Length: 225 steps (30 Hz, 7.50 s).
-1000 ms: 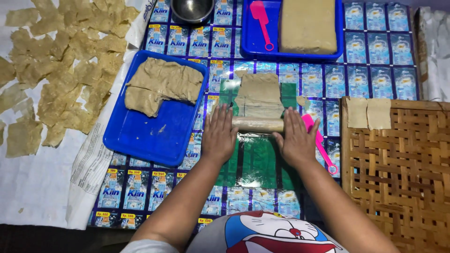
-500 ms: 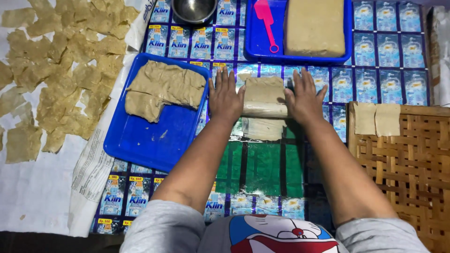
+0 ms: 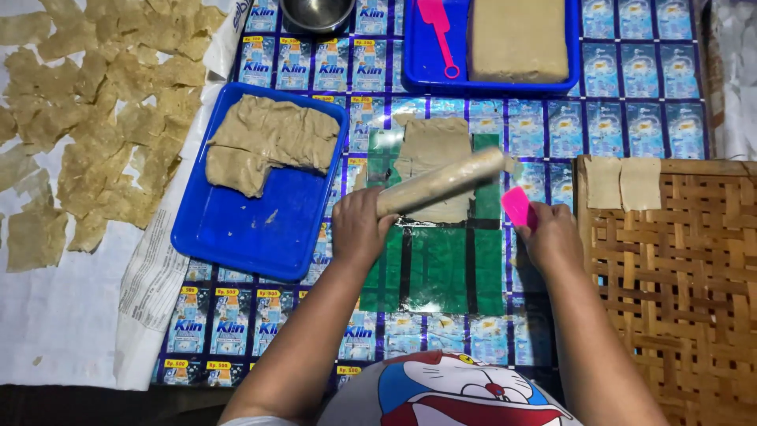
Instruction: Rolling and cutting dough into thin rectangular sheets for snack preparation.
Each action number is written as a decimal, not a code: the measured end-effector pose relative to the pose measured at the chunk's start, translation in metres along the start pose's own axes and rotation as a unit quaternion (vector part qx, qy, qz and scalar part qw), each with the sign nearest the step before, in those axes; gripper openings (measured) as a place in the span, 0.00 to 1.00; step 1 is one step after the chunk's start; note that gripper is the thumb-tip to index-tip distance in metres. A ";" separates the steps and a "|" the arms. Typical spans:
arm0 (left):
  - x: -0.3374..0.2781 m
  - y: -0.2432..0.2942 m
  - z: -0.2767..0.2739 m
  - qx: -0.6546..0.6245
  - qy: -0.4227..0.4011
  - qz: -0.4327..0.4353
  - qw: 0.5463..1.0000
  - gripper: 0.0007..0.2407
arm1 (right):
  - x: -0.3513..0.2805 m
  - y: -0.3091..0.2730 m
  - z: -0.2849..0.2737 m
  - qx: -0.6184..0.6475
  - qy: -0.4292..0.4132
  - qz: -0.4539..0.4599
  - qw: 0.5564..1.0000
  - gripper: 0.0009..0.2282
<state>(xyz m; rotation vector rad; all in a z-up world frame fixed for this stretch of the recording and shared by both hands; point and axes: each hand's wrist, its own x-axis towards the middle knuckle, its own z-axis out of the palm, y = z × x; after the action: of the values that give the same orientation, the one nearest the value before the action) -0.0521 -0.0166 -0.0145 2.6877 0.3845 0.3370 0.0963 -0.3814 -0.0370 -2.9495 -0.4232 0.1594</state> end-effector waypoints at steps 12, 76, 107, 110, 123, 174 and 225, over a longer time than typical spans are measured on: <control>-0.038 0.025 -0.029 -0.133 0.116 -0.116 0.977 0.27 | 0.002 -0.030 0.010 -0.185 0.212 -0.130 0.951 0.04; -0.046 -0.015 0.002 -0.151 0.217 0.044 0.963 0.14 | 0.019 -0.074 -0.095 -0.057 -0.079 -0.029 0.995 0.07; -0.047 -0.015 0.004 -0.144 0.221 0.036 0.964 0.14 | 0.064 -0.086 -0.049 -0.165 0.186 -0.279 0.927 0.05; -0.046 -0.015 0.003 -0.146 0.220 0.034 0.964 0.14 | 0.068 -0.093 -0.044 -0.160 0.192 -0.289 0.924 0.06; -0.047 -0.017 0.004 -0.151 0.214 0.026 0.965 0.14 | 0.068 -0.142 -0.036 -0.109 0.165 -0.316 0.928 0.04; -0.047 -0.019 0.009 -0.147 0.227 0.034 0.962 0.15 | 0.005 -0.100 -0.057 -0.154 0.075 -0.287 0.943 0.04; -0.048 -0.019 0.002 -0.154 0.228 0.033 0.961 0.14 | -0.080 -0.222 0.012 0.096 -0.121 0.012 0.988 0.14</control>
<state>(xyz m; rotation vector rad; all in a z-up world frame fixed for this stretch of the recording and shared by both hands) -0.1007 -0.0158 -0.0325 2.3031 0.3376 0.9597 -0.0417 -0.1928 -0.0046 -2.7542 -0.3778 0.5350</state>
